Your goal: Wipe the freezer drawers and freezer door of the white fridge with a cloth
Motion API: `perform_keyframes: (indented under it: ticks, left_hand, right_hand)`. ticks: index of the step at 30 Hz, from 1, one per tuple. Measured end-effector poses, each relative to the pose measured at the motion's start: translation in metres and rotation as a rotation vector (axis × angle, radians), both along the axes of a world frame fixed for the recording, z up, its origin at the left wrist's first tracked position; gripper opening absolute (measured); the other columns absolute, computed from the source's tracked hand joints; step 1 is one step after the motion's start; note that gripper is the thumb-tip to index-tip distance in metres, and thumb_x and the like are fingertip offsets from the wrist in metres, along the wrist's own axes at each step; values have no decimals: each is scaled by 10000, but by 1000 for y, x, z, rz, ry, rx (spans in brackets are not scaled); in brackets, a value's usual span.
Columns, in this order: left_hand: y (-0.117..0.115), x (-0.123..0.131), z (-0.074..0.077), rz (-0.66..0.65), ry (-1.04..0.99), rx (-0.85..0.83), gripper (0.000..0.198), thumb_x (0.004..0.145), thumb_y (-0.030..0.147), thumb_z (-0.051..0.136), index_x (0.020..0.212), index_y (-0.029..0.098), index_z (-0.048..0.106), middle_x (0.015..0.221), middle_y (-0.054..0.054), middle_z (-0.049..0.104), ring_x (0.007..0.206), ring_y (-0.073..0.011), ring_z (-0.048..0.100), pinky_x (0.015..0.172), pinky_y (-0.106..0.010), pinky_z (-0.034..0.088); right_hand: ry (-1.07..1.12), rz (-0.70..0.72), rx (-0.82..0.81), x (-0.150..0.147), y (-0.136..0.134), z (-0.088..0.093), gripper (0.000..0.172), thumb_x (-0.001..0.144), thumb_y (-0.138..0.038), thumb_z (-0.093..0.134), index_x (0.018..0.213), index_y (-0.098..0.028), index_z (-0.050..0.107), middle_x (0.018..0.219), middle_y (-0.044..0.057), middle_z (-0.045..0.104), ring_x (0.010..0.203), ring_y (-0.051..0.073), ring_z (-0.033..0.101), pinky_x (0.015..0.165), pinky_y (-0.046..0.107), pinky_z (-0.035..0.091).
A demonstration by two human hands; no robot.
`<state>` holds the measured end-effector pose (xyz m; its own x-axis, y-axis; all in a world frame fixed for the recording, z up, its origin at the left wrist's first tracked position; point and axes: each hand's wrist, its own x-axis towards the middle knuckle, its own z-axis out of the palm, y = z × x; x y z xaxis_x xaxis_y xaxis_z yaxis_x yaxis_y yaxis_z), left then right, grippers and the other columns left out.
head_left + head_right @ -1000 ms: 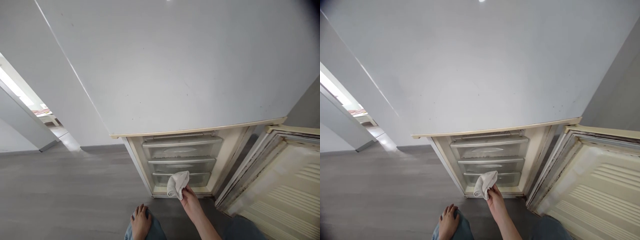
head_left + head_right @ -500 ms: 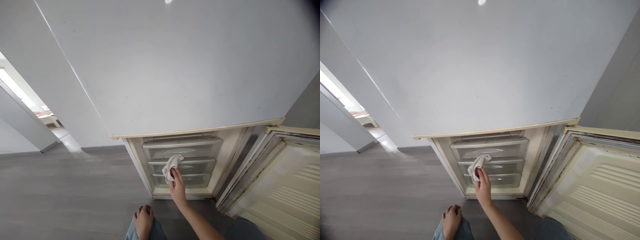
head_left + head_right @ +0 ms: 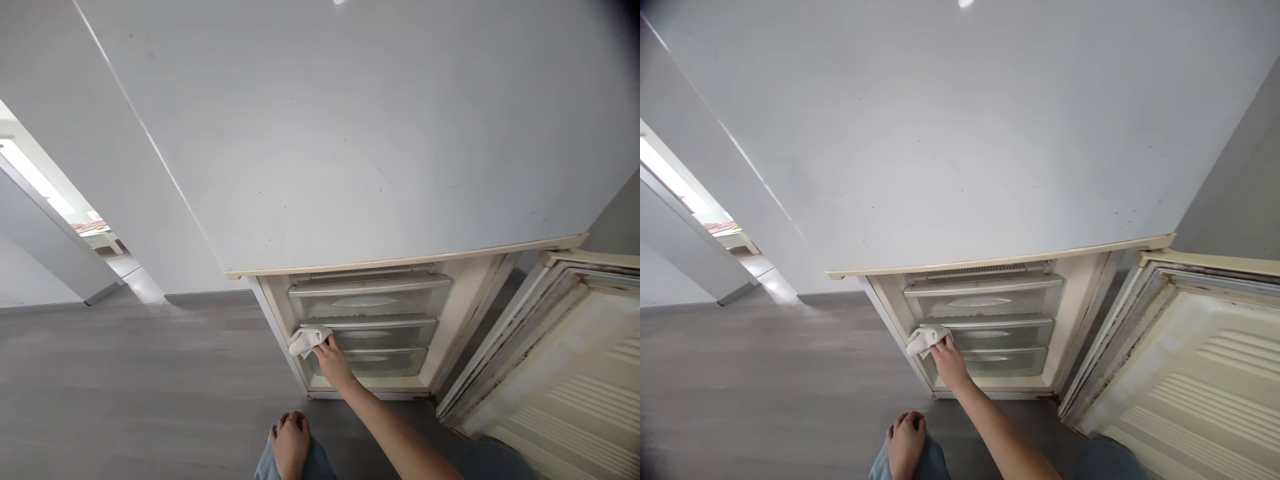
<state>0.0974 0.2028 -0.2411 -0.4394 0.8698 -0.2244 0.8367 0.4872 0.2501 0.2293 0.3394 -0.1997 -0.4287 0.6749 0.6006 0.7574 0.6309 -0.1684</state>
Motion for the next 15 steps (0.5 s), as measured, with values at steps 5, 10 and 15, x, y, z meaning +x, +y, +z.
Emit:
perform_keyframes:
  ticks: [5, 10, 15]
  left_hand:
    - [1, 2, -2, 2, -6, 7, 361, 845, 330, 361, 974, 287, 695, 1199, -68, 733, 1316, -256, 524, 1172, -526, 263]
    - [6, -4, -15, 36, -79, -7, 281, 824, 318, 423, 884, 303, 697, 1198, -84, 736, 1341, -275, 508, 1170, -560, 244]
    - [11, -8, -19, 77, -38, -15, 269, 821, 306, 435, 882, 309, 698, 1224, -96, 718, 1316, -269, 535, 1165, -526, 270]
  right_hand:
    - [2, 88, -420, -1, -4, -10, 347, 851, -40, 483, 1040, -184, 737, 1089, 90, 717, 1156, 271, 570, 947, 379, 509]
    - [163, 30, -603, 5, -13, -26, 440, 756, 23, 416, 923, -174, 773, 994, 112, 744, 1150, 289, 598, 947, 396, 495]
    - [710, 22, -933, 29, -15, -21, 329, 659, -113, 520, 858, -201, 767, 914, 79, 759, 919, 261, 698, 830, 383, 540]
